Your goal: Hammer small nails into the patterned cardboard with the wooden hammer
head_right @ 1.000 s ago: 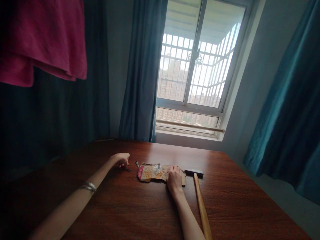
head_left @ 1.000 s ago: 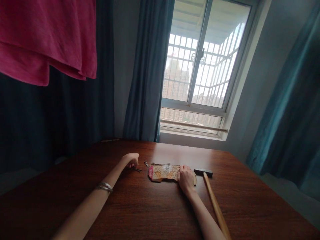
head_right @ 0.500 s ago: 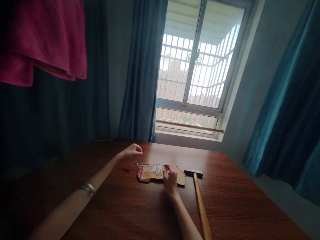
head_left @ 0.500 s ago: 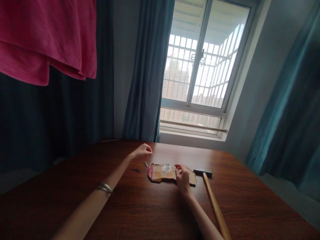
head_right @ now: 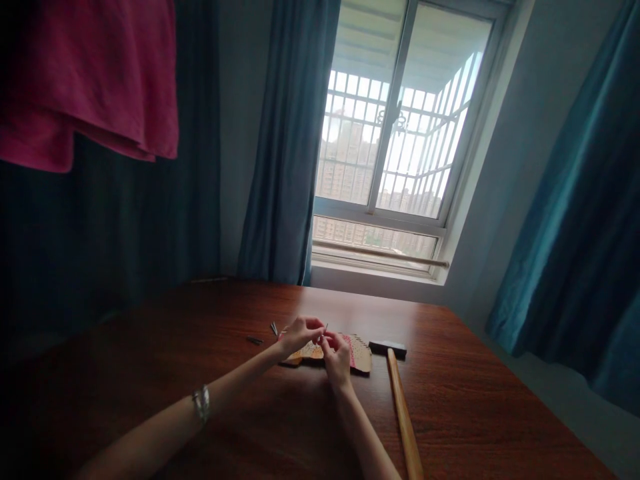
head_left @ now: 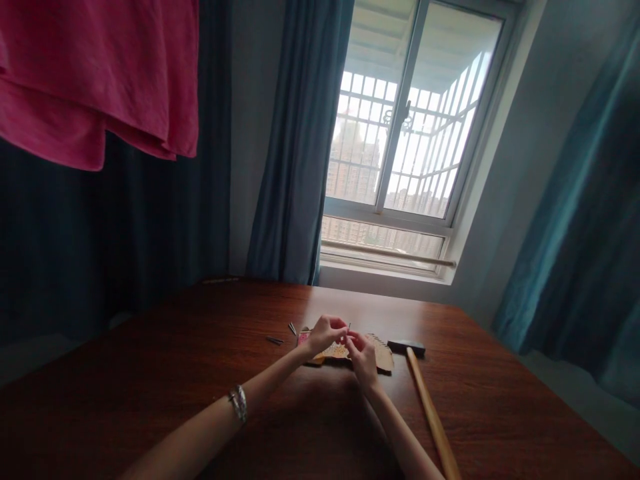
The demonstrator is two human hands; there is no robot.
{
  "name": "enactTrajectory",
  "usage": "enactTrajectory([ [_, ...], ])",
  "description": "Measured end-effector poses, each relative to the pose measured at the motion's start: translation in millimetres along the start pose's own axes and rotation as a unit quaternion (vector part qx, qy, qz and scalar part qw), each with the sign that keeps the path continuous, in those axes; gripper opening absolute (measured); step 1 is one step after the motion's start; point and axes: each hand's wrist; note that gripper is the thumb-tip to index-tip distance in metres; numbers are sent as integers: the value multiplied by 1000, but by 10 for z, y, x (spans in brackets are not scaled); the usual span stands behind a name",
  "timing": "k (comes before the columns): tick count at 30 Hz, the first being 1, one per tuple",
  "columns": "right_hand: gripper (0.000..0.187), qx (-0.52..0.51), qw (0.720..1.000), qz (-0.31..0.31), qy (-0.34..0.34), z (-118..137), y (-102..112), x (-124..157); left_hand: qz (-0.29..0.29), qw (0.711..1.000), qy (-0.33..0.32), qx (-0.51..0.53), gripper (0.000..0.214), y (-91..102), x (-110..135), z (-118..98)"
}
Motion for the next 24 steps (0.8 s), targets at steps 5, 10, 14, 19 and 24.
enactTrajectory([
  [5,32,19,1000,-18,-7,21,-2,7,-2,1000,-4,-30,24,-14,22,47],
  [10,31,48,998,-37,3,-19,3,2,11,998,-32,-58,23,-20,36,86],
  [14,31,45,998,-41,-14,-95,14,-15,-1,997,-41,-71,26,6,10,58],
  [19,32,49,996,-70,-23,-204,70,-86,-153,984,-76,-44,25,204,-195,68],
  [24,34,85,993,-86,1,-269,123,-238,-263,959,71,78,23,355,-382,352],
])
Point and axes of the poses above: each hand's wrist, its own x-axis away from the middle knuckle, its own y-axis out of the back of the hand, z = x × y, and after that the axes turned 14 degrees about -z, right-handed
